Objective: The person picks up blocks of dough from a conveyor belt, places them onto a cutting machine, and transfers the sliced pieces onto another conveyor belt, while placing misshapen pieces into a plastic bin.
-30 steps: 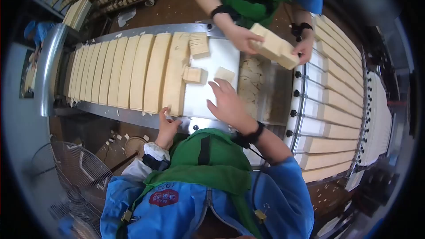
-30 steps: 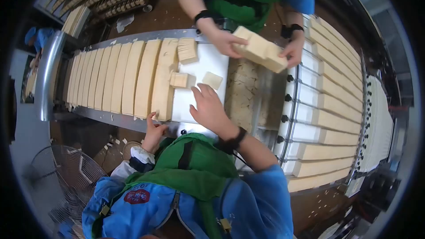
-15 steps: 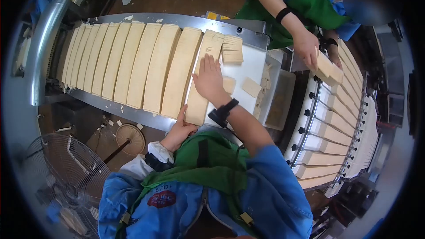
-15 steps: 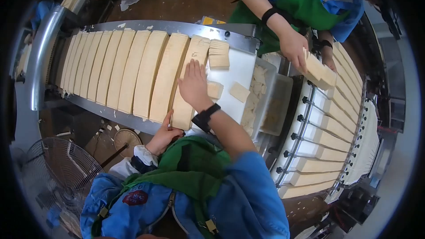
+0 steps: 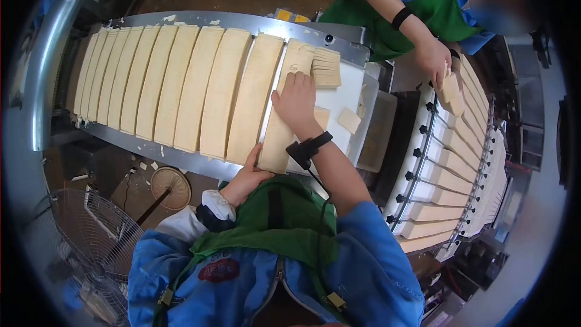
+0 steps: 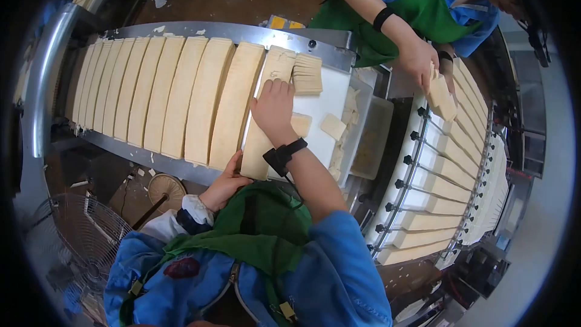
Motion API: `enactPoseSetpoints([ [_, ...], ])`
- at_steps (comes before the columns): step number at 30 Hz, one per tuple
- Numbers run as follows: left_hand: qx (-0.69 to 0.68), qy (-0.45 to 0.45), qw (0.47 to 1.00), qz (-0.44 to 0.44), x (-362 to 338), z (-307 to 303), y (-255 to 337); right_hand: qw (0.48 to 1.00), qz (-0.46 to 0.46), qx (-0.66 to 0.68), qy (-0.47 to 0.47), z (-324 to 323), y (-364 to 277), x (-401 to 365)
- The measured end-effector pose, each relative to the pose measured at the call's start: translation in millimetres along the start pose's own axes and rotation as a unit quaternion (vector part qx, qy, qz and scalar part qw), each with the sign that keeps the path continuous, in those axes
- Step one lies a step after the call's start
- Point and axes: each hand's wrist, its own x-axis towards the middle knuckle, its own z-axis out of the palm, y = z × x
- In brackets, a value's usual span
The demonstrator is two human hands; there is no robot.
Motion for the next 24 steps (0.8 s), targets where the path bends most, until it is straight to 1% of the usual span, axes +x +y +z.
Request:
enactPoseSetpoints([
  [4, 0.007, -0.006, 1.0, 0.007, 2.3, 6.1, 2.2, 0.999, -0.005, 0.004, 0.032, 2.8, 0.1, 1.6],
  [7, -0.032, -0.001, 0.999, 0.009, 4.5, 18.7, 6.4, 1.0, 0.017, -0.004, 0.016, -1.5, -1.3, 0.0],
  [10, 0.056, 0.026, 0.998, 0.028, 14.5, 34.7, 3.8, 0.997, 0.063, -0.034, -0.041, -24.5, 19.4, -6.8],
  [13, 0.176, 0.056, 0.978, 0.095, 28.4, 45.5, -0.6, 0.993, 0.116, -0.03, -0.021, -39.2, 60.0, -25.1],
  [14, 0.217, 0.071, 0.966, 0.124, 35.8, 47.6, -4.0, 0.99, 0.12, -0.068, -0.013, -43.0, 78.0, -33.4],
  [16, 0.295, 0.102, 0.933, 0.181, 52.1, 51.6, -9.0, 0.973, 0.196, 0.028, -0.116, -61.7, 116.4, -38.4],
  [17, 0.32, 0.122, 0.917, 0.203, 58.4, 53.5, -7.0, 0.955, 0.233, 0.076, -0.166, -69.1, 133.9, -39.4],
  [18, 0.345, 0.142, 0.9, 0.224, 62.0, 58.7, 0.5, 0.946, 0.25, 0.137, -0.156, -73.1, 149.3, -41.0],
  [19, 0.369, 0.16, 0.882, 0.245, 63.8, 65.2, 7.9, 0.941, 0.226, 0.18, -0.173, -75.4, 166.2, -40.4],
  [20, 0.38, 0.175, 0.88, 0.223, 63.1, 71.0, 14.7, 0.935, 0.202, 0.223, -0.189, -77.0, 183.5, -38.0],
  [21, 0.412, 0.19, 0.863, 0.221, 59.7, 75.3, 15.5, 0.926, 0.176, 0.266, -0.204, -80.4, 193.5, -35.5],
  [23, 0.477, 0.221, 0.823, 0.216, 57.3, 75.6, 19.6, 0.926, 0.093, 0.282, -0.235, -77.8, 200.2, -31.5],
  [24, 0.491, 0.24, 0.811, 0.209, 57.2, 76.6, 16.4, 0.922, 0.051, 0.291, -0.249, -78.2, 200.1, -30.6],
])
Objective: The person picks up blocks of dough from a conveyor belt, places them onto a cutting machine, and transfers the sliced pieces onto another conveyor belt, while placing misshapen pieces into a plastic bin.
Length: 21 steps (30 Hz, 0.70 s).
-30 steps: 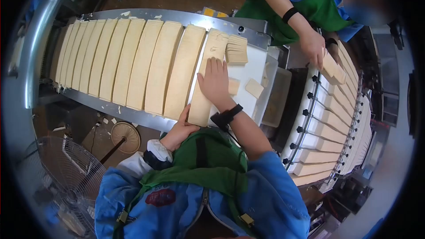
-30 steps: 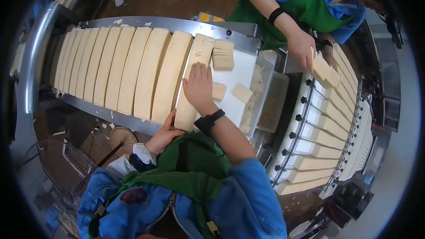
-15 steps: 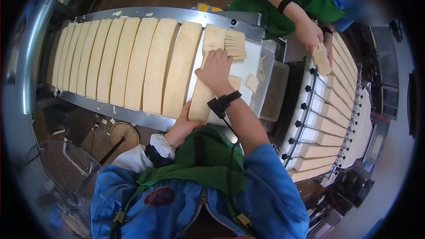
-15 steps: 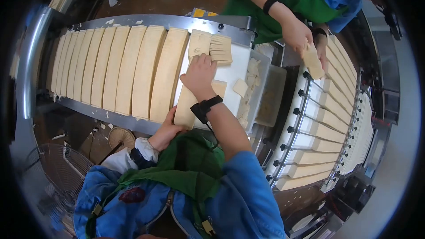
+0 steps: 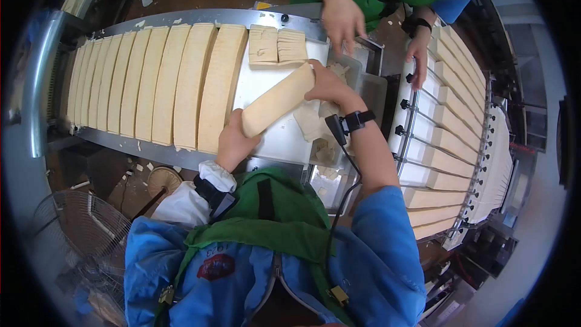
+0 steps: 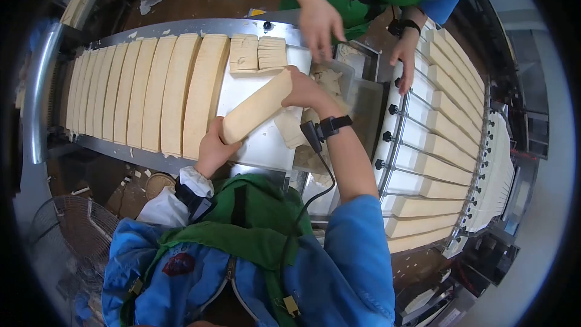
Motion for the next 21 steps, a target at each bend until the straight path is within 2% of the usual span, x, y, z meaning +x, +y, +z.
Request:
enactPoseSetpoints([
  [3, 0.05, -0.021, 0.998, -0.028, -2.0, 7.5, 2.2, 0.995, -0.017, -0.047, -0.091, 4.2, -1.7, 5.9],
  [6, 0.065, -0.02, 0.995, -0.069, 8.3, 21.9, 4.7, 0.978, -0.073, -0.192, -0.04, 25.1, -3.7, 2.0],
  [9, 0.058, 0.025, 0.994, -0.084, 9.2, 36.6, 13.8, 0.979, -0.08, -0.179, 0.061, 50.2, 6.9, -10.5],
  [12, 0.051, 0.077, 0.995, -0.043, -0.1, 47.0, 21.4, 0.971, -0.124, -0.118, 0.168, 48.6, 10.8, -53.3],
  [15, -0.017, 0.188, 0.969, 0.161, -8.3, 56.1, 31.4, 0.946, -0.121, -0.103, 0.282, 33.0, 0.4, -115.5],
  [16, 0.041, 0.233, 0.958, 0.163, -19.0, 51.2, 51.9, 0.922, -0.144, -0.125, 0.336, 22.7, -4.2, -138.5],
  [19, 0.062, 0.268, 0.893, 0.356, -30.5, 39.0, 80.4, 0.833, -0.198, -0.195, 0.479, -13.7, -24.7, -207.8],
  [21, -0.095, 0.201, 0.829, 0.513, -34.3, 40.1, 80.9, 0.786, -0.208, -0.218, 0.54, -25.0, -27.2, -250.2],
])
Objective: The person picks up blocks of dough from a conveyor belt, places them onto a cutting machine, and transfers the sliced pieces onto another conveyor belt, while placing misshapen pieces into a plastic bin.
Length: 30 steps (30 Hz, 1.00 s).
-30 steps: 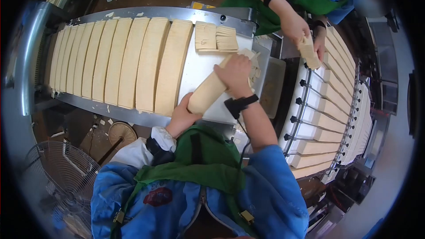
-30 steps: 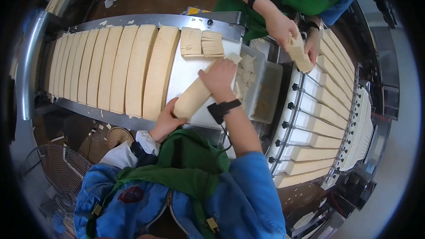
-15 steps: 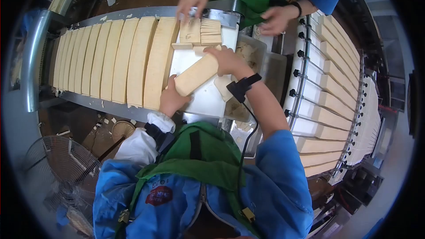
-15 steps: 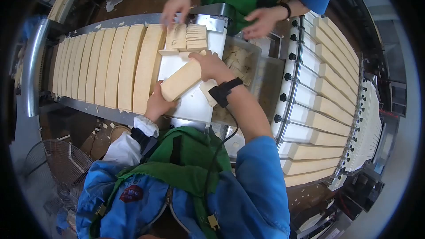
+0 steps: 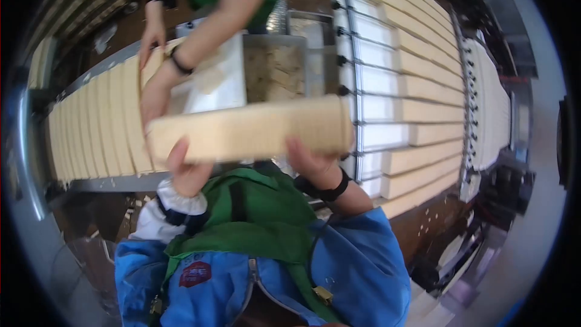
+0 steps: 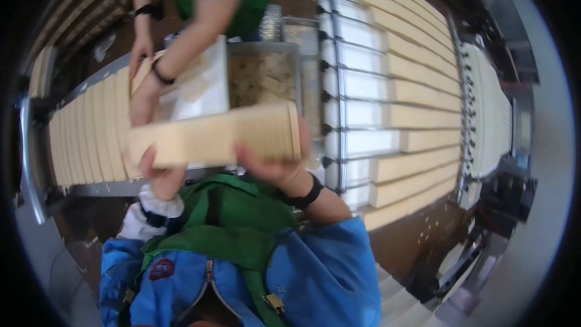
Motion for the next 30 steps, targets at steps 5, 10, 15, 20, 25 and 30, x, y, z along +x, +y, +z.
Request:
enactPoseSetpoints([
  [5, 0.007, -0.095, 0.989, 0.116, 11.7, 9.2, 8.1, 0.99, -0.008, -0.083, 0.116, -73.5, 3.5, -32.5],
  [10, 0.023, -0.141, 0.977, 0.157, 24.9, 35.7, 28.8, 0.978, 0.026, -0.129, 0.161, -107.5, 14.2, -76.5],
  [15, 0.009, -0.144, 0.979, 0.145, 37.4, 79.0, 81.8, 0.969, 0.094, -0.146, 0.173, -126.8, 32.8, -112.8],
  [20, -0.001, -0.223, 0.974, -0.044, 64.3, 167.0, 162.9, 0.955, 0.264, -0.12, 0.055, -154.9, 93.0, -132.1],
  [25, -0.014, -0.415, 0.895, -0.162, 45.2, 244.8, 191.8, 0.898, 0.415, 0.016, -0.143, -171.3, 199.0, -193.0],
  [30, -0.048, -0.493, 0.827, -0.266, 37.1, 278.1, 206.9, 0.823, 0.46, 0.159, -0.295, -193.9, 274.1, -217.1],
])
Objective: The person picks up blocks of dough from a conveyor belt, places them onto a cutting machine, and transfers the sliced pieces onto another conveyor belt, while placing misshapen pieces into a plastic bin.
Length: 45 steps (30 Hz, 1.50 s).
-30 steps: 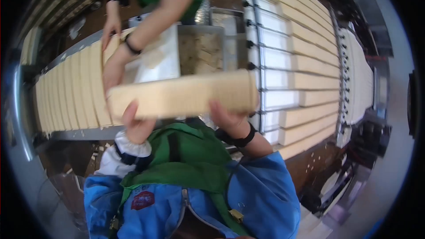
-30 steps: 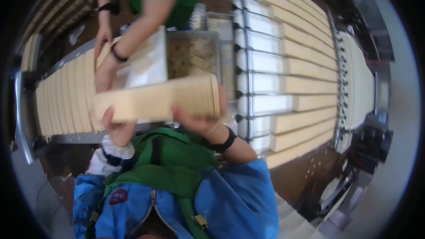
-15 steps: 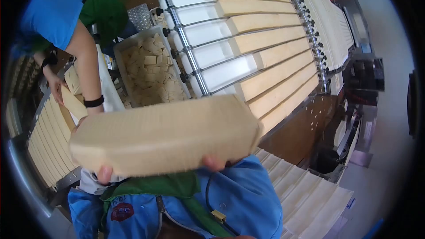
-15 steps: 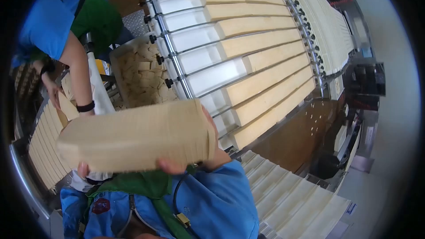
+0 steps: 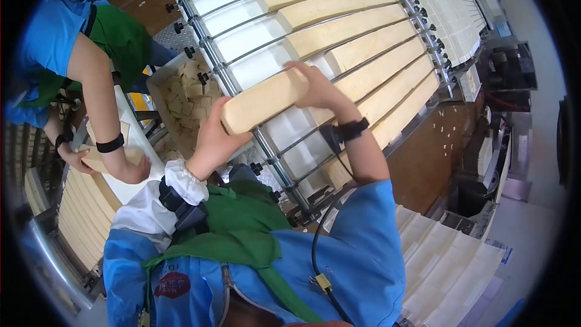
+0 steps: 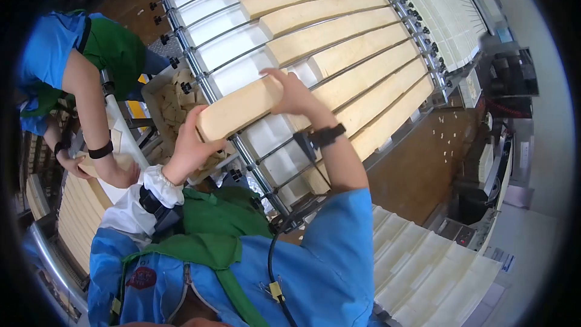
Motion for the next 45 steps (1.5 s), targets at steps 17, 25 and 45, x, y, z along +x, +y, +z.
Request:
enactPoseSetpoints([
  [17, -0.156, -0.009, 0.988, -0.015, 83.6, 84.1, -11.8, 0.926, -0.069, -0.145, 0.341, 64.2, -37.3, -54.8],
  [25, -0.131, 0.053, 0.989, -0.045, 70.0, 75.8, -21.6, 0.936, -0.049, -0.081, 0.339, 106.8, -53.0, -70.3],
  [45, -0.29, 0.431, 0.788, -0.331, -238.0, -129.1, -295.4, 0.955, -0.23, -0.021, 0.187, 257.5, -205.1, 51.9],
])
